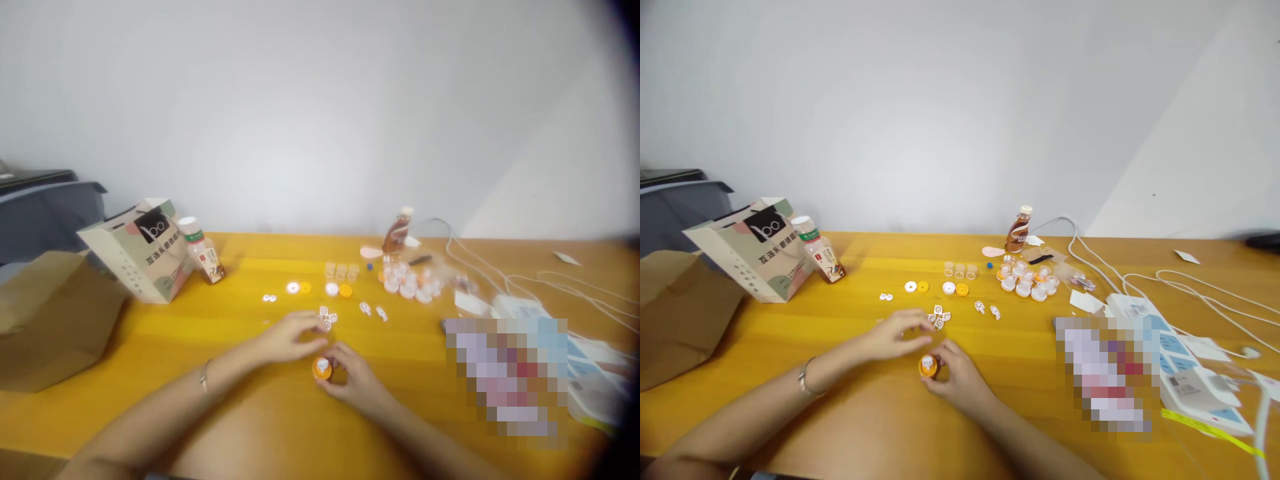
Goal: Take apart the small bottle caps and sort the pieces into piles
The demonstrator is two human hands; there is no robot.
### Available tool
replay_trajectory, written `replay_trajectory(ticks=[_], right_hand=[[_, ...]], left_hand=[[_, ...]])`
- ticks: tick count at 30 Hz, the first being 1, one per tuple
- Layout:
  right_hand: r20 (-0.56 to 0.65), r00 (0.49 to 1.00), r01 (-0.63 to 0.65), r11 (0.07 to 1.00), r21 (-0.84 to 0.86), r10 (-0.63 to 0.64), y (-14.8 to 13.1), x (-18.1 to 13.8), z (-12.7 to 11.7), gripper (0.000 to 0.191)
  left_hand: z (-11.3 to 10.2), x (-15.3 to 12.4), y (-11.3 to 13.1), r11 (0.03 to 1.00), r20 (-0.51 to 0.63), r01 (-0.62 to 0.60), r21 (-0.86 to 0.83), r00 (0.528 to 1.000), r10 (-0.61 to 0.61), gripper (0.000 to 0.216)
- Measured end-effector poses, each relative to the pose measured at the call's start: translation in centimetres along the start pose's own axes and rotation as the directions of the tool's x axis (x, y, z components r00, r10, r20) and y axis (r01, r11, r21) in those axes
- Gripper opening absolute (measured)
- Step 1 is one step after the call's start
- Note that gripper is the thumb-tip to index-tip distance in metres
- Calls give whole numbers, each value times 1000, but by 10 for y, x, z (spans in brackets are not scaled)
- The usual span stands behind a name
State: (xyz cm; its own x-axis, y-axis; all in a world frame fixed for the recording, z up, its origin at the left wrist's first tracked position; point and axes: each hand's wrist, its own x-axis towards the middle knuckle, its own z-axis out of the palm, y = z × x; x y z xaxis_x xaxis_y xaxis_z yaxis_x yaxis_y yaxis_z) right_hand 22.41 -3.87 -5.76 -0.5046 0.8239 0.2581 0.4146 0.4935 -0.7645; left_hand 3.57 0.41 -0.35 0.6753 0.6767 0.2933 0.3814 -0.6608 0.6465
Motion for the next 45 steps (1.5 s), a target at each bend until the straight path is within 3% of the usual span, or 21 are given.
replay_trajectory(ticks=[2,4,8,13,18,23,29,31,34,38,45], right_hand=[[-5,1000,14,1000,-18,-14,0,0,0,11],[2,1000,22,999,-24,-22,1,0,0,10],[23,999,28,999,-22,-28,1,-1,0,11],[60,997,51,999,-15,-50,0,-1,0,12],[57,997,45,998,-48,-42,1,-1,1,9],[34,999,23,999,-27,-22,3,0,1,11],[24,995,-101,989,109,99,7,2,-4,46],[-58,986,-142,974,176,154,6,4,-8,40],[-98,968,-183,914,363,233,-3,9,-13,28],[-2,967,-211,807,552,255,-18,17,-12,27],[-18,974,-183,839,512,224,-23,34,-20,22]], left_hand=[[5,-22,12,1000,98,-16,9,995,15,21],[15,-33,16,1000,106,3,22,994,-5,21],[39,-39,10,993,-20,33,116,999,-31,16],[53,-48,2,964,-147,-43,261,986,83,16],[50,-48,6,972,-281,-3,235,957,71,14],[44,-42,8,986,-256,-26,162,964,68,13],[36,-39,-3,996,-393,92,-15,915,-90,16],[36,-38,-4,995,-407,99,-32,908,-103,16],[36,-37,-5,997,-397,74,21,916,-59,17],[33,-34,-5,991,-372,19,130,928,31,18],[22,-24,-6,981,-373,-82,175,917,144,21]])
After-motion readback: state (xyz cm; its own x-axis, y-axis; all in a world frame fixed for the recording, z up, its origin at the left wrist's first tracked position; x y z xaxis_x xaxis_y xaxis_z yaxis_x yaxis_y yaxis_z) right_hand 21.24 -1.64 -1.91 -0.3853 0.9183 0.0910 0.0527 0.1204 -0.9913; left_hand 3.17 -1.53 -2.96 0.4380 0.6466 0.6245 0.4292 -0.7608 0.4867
